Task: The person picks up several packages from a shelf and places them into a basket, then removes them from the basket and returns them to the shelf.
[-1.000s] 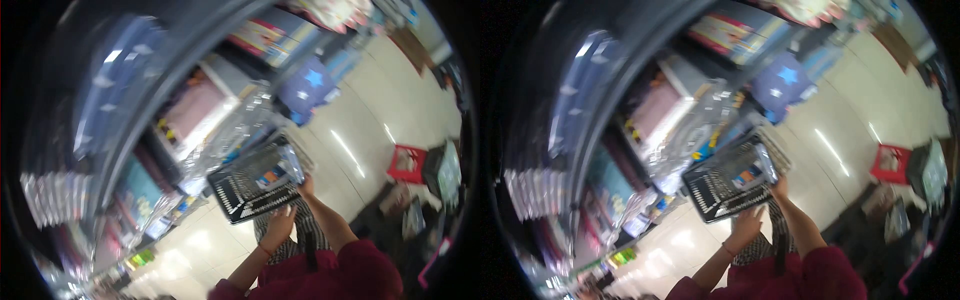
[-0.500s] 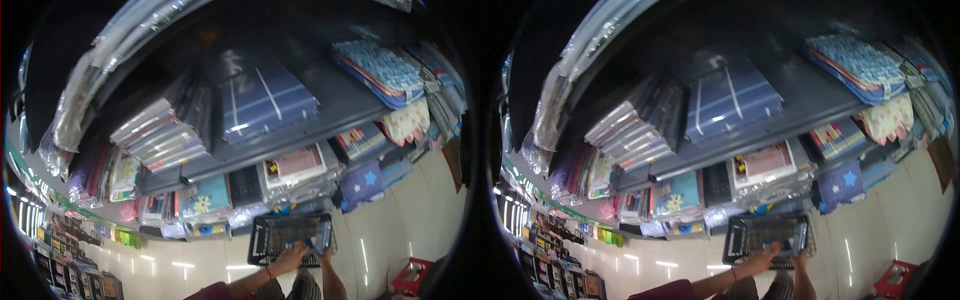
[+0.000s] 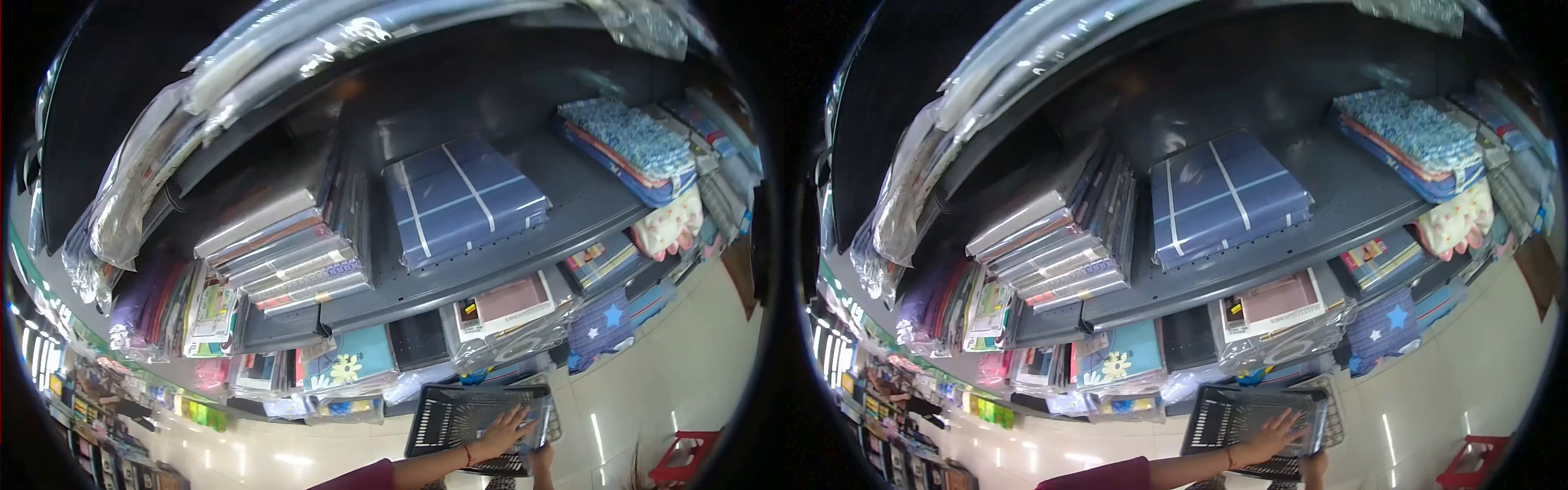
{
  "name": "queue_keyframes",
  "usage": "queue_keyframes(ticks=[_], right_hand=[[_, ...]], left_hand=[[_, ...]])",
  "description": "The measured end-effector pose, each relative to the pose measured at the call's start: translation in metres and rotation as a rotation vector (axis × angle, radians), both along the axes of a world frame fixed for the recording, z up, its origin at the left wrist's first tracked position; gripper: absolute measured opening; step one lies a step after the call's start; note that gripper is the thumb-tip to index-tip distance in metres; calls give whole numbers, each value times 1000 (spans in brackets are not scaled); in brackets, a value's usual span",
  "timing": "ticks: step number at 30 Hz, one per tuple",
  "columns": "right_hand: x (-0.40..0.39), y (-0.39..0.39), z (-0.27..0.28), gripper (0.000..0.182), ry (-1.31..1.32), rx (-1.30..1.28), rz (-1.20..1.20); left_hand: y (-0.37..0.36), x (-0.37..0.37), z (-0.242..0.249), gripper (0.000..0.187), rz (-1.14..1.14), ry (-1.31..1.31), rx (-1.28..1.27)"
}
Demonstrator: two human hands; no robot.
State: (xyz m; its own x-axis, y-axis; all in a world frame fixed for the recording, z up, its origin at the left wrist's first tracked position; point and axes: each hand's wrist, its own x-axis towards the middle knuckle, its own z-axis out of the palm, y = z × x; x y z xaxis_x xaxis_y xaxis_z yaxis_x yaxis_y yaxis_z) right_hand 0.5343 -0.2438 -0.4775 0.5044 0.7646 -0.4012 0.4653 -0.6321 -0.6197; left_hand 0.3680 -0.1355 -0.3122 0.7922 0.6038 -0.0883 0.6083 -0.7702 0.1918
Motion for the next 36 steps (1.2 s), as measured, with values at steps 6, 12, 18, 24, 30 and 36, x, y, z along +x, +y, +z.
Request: queue_keyframes(ticks=[6, 12, 18, 24, 30, 36], right_hand=[[-8, -29, 131, 40, 111, 56, -67], [13, -51, 135, 41, 71, 249, -29], [22, -67, 174, 44, -26, 253, -143], [31, -82, 175, 46, -163, 171, -243], [44, -74, 188, 45, -237, 215, -152], [55, -26, 297, 43, -289, 180, 398]], left_hand=[[15, -4, 56, 84, -53, -51, 11], [-2, -42, 83, 73, -6, -168, -94], [-20, -89, 66, 70, 123, -158, -252], [-29, -134, 32, 69, 259, -2, -425], [-37, -135, 29, 67, 263, -44, -487], [-35, -111, 99, 71, 293, -367, -329]])
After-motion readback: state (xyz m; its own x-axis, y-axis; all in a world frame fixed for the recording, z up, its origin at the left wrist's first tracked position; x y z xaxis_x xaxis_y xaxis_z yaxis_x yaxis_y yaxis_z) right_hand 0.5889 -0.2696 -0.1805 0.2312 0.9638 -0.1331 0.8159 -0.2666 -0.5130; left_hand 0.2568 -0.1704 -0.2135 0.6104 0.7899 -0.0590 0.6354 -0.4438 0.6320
